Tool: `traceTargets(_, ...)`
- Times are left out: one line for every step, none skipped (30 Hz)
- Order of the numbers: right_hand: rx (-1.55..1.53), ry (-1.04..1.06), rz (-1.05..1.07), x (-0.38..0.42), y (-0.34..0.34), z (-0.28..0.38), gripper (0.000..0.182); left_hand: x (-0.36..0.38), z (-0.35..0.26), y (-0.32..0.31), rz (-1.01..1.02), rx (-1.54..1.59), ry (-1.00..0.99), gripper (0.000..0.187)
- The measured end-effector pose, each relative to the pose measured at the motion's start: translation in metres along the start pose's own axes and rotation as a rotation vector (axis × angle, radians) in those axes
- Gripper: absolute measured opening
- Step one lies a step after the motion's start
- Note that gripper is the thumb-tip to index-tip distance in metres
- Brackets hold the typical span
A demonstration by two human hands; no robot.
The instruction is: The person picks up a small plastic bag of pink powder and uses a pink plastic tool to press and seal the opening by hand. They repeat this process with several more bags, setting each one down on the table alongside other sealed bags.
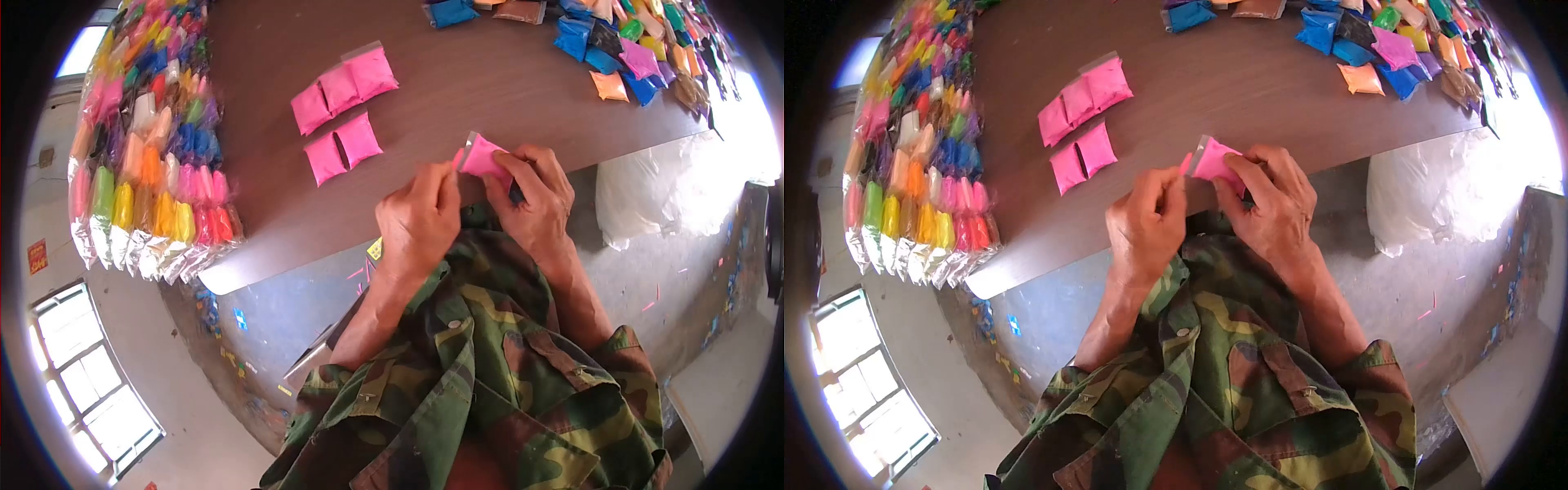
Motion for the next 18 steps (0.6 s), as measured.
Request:
traceTargets(-0.001,0.002,0.000,0.000,0.000,0.000,0.032,0.002,-0.005,-0.003,0.000,0.021,-0.034,0.006)
traceTargets(-0.001,0.005,-0.002,-0.001,0.000,0.000,0.032,0.001,-0.007,-0.005,-0.002,0.043,-0.071,0.006)
traceTargets(0.000,0.008,-0.005,-0.001,0.000,0.000,0.032,0.002,-0.004,-0.007,-0.010,0.010,-0.080,0.006)
traceTargets(-0.005,0.006,-0.003,-0.001,0.000,0.000,0.032,0.006,0.002,-0.011,-0.018,-0.024,-0.088,0.005)
traceTargets(-0.010,0.003,-0.003,0.000,-0.001,-0.001,0.032,0.008,0.006,-0.013,-0.026,-0.057,-0.098,0.005)
traceTargets(-0.015,0.000,-0.004,0.000,-0.001,-0.001,0.032,0.006,0.006,-0.006,0.001,-0.093,-0.039,0.005)
traceTargets(-0.011,-0.002,-0.004,0.001,-0.001,-0.001,0.033,0.006,0.009,0.001,0.028,-0.092,-0.011,0.004)
traceTargets(-0.009,0.000,-0.002,0.001,-0.001,-0.002,0.034,0.006,0.013,0.008,0.051,-0.092,0.018,0.004)
traceTargets(-0.008,-0.001,-0.001,0.000,-0.001,-0.001,0.034,0.007,0.016,0.014,0.076,-0.093,0.047,0.004)
traceTargets(0.004,-0.001,0.024,0.001,0.000,0.001,0.036,0.010,0.018,0.019,0.052,-0.091,0.052,0.004)
traceTargets(0.017,0.000,0.046,0.000,0.003,0.004,0.037,0.014,0.020,0.024,0.027,-0.088,0.054,0.005)
traceTargets(0.034,0.001,0.065,-0.002,0.005,0.005,0.039,0.018,0.022,0.027,0.002,-0.082,0.053,0.005)
traceTargets(0.034,0.002,0.071,-0.003,0.006,0.004,0.040,0.022,0.025,0.033,-0.024,-0.069,0.119,0.005)
traceTargets(0.035,0.003,0.077,-0.002,0.006,0.003,0.041,0.027,0.027,0.039,-0.050,-0.053,0.184,0.005)
traceTargets(0.037,0.007,0.082,-0.003,0.006,0.002,0.042,0.031,0.031,0.045,-0.078,-0.036,0.249,0.005)
traceTargets(0.039,0.008,0.085,-0.004,0.007,0.001,0.040,0.033,0.035,0.055,-0.122,-0.062,0.261,0.005)
traceTargets(0.039,0.011,0.088,-0.004,0.008,0.001,0.039,0.035,0.043,0.065,-0.158,-0.099,0.252,0.006)
traceTargets(0.038,0.015,0.091,-0.006,0.009,0.002,0.037,0.039,0.053,0.075,-0.196,-0.138,0.244,0.006)
Point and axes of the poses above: each hand's wrist, its own x-axis away from the middle knuckle, its own y-axis out of the back of the hand, z = x × y, the point moved 2 cm from there along -x, towards the middle knuckle, and after that the axes turned 13 degrees about -y, right-handed, at the moved point
